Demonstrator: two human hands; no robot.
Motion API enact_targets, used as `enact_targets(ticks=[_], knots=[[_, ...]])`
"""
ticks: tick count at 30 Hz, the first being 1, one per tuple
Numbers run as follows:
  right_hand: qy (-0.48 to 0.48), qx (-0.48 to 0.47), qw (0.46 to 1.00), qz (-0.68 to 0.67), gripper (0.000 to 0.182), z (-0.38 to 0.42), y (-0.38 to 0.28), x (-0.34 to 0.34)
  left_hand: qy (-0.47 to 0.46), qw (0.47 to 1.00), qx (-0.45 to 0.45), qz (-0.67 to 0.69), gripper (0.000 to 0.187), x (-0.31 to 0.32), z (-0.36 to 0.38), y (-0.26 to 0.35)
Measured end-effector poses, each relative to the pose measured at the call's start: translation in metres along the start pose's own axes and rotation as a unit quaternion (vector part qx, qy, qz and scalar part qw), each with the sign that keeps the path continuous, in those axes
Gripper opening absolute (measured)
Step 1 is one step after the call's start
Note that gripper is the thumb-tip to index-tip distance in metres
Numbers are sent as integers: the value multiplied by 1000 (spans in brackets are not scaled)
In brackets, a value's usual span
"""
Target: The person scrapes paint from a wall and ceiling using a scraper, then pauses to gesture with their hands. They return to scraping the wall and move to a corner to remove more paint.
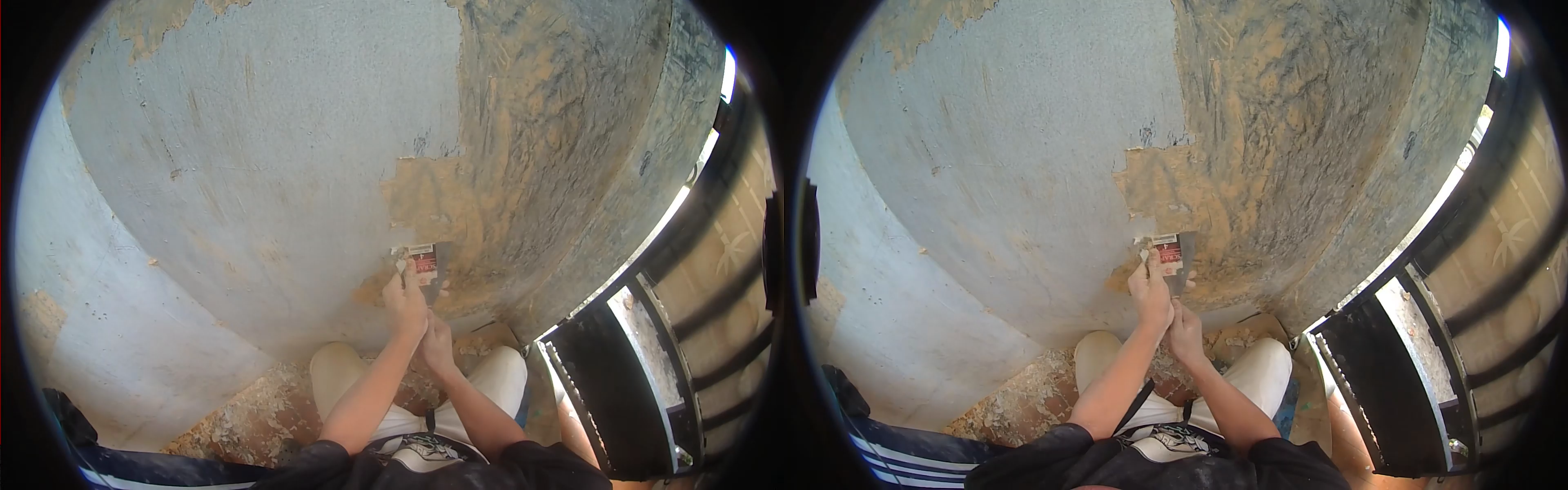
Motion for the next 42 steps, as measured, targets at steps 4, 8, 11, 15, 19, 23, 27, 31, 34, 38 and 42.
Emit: enact_targets(ticks=[4, 8, 11, 15, 19, 23, 27, 31, 34, 38, 42], knots=[[18, -35, 999, 24, 46, 17, 12, 2, -13, 998, -65, 11, 39, -9, 6, -8], [-9, 1, 1000, 16, 46, 3, -7, 11, -30, 1000, 7, 1, 42, -2, -7, 10], [-1, 2, 1000, -7, 47, 14, -5, 11, -41, 999, -15, 17, 42, -5, -4, 1], [11, -28, 999, 11, 48, 3, -2, 7, -32, 999, -6, -25, 45, -1, -5, -5], [9, 30, 999, -24, 51, 8, -20, 9, -39, 990, 78, -111, 49, 4, -19, 2], [22, -13, 999, 33, 46, 24, 13, 2, -5, 992, -33, -120, 49, -20, -9, -39], [-48, 25, 997, 46, 44, -8, -46, -1, -34, 999, 35, -18, 46, 14, -13, 29], [28, -51, 997, -59, 46, -4, 1, 11, -3, 999, -25, -25, 38, -1, -7, -10], [-18, 44, 999, -8, 49, 5, -30, 4, -6, 1000, -16, 16, 38, 7, -8, 11], [-4, 34, 999, -2, 48, -3, -18, 8, -39, 998, -7, 55, 42, 11, -7, 15], [2, 2, 1000, 9, 46, -3, -27, 7, -43, 998, 1, 46, 43, 10, 0, 25]])
Point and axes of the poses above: each hand's wrist, its own z-axis away from the middle knuckle, its own x-axis out of the palm, y = z × x, the point moved 2 cm from there along -z, towards the middle knuckle, and after that the axes turned 10 degrees about y, right-handed, at the moved point
